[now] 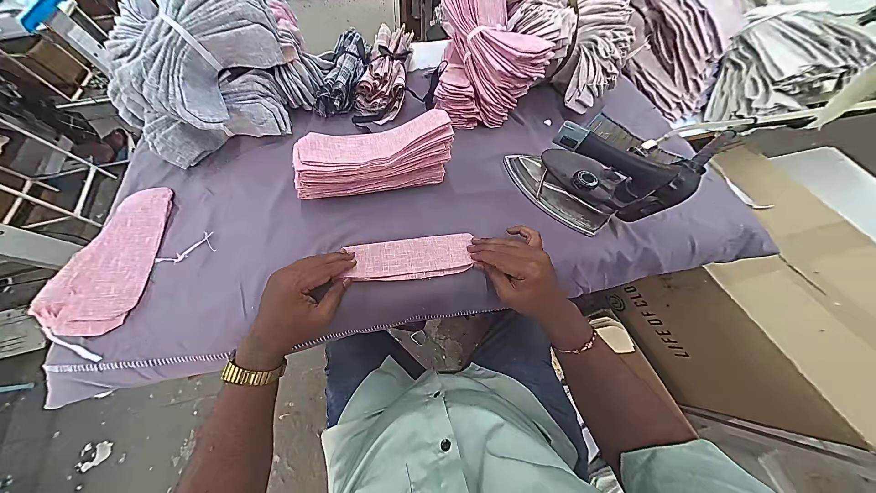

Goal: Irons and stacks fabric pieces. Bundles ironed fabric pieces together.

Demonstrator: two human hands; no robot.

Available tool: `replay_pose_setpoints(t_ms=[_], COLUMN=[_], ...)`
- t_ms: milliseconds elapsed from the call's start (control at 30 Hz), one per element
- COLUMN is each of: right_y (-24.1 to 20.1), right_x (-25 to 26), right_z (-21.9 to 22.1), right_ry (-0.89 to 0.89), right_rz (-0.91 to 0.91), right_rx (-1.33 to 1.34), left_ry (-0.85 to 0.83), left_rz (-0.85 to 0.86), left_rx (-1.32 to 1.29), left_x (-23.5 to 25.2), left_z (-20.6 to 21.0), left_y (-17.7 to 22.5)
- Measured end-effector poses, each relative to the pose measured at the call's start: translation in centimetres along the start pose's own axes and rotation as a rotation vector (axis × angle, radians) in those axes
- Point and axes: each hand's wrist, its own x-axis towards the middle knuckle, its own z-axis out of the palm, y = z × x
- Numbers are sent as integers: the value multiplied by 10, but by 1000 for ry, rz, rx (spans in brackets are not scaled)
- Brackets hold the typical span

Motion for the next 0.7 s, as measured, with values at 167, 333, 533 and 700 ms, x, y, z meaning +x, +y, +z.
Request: replay_pose_setpoints(t_ms=[167,333,533,700], right_y=[-4,-10,-15,-15], right_x=[1,10,14,20], right_z=[1,14,18,7], right_ry=[12,56,68,-53], right_rz=[24,46,252,323], right_rx=[-2,-34,38,25], left_ry=[52,140,146,47], left_rz=[-7,-69,-181,-139], left_rx=[36,39,11,-44], left_x=[0,5,10,17], left_z=[5,17,11,-1], left_y=[2,10,15,10])
